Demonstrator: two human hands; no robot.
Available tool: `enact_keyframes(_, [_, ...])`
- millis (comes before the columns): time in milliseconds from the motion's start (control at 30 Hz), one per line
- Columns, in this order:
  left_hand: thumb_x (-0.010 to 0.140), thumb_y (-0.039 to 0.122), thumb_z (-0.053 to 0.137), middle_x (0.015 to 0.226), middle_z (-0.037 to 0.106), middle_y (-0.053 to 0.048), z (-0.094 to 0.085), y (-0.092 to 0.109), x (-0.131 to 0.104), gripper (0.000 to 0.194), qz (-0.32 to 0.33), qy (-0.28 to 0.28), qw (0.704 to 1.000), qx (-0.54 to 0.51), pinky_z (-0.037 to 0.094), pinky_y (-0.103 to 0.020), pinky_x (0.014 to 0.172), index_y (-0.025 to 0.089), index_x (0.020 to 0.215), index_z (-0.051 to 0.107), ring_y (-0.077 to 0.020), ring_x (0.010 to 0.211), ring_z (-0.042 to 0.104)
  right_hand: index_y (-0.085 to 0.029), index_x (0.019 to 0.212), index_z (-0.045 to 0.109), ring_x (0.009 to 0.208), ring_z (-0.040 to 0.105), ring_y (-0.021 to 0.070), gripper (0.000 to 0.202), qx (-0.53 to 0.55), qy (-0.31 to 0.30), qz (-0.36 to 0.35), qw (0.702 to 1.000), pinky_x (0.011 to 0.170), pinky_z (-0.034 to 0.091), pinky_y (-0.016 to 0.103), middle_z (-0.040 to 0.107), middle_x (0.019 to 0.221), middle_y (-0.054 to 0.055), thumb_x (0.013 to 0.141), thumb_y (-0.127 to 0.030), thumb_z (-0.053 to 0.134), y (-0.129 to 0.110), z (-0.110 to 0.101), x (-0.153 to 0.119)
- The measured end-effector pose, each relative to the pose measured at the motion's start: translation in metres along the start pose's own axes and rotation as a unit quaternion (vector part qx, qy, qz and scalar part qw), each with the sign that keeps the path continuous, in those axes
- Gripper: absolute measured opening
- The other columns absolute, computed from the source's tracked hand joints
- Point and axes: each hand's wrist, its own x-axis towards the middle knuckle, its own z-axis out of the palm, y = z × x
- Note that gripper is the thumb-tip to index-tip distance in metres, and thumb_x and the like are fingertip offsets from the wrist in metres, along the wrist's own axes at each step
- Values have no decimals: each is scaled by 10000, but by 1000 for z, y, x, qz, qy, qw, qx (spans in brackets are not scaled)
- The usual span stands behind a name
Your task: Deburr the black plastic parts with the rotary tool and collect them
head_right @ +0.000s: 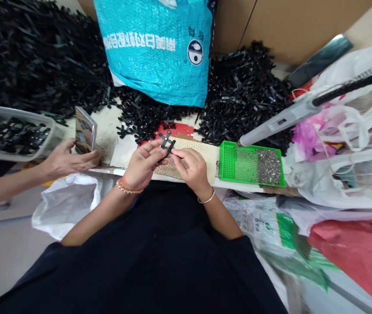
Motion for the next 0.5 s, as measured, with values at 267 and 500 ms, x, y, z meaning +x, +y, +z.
enact_keyframes(267, [722,276,994,848,796,-11,-2,-1,0,541,27,-18,998,47,632,-269,739,165,1178,726,-178,835,798,-241,1123,766,918,814,182,134,-32,11,-36,999,838,671,353,861,1004,46,1033,-190,681,3,0,-1])
enact_keyframes(500, [713,217,1003,848,808,-7,-1,0,-2,507,-6,-13,1000,0,643,-265,783,170,1140,734,-146,764,793,-272,1085,788,952,815,222,146,-8,-14,38,999,887,676,431,866,1033,56,1043,-291,650,8,2,-5])
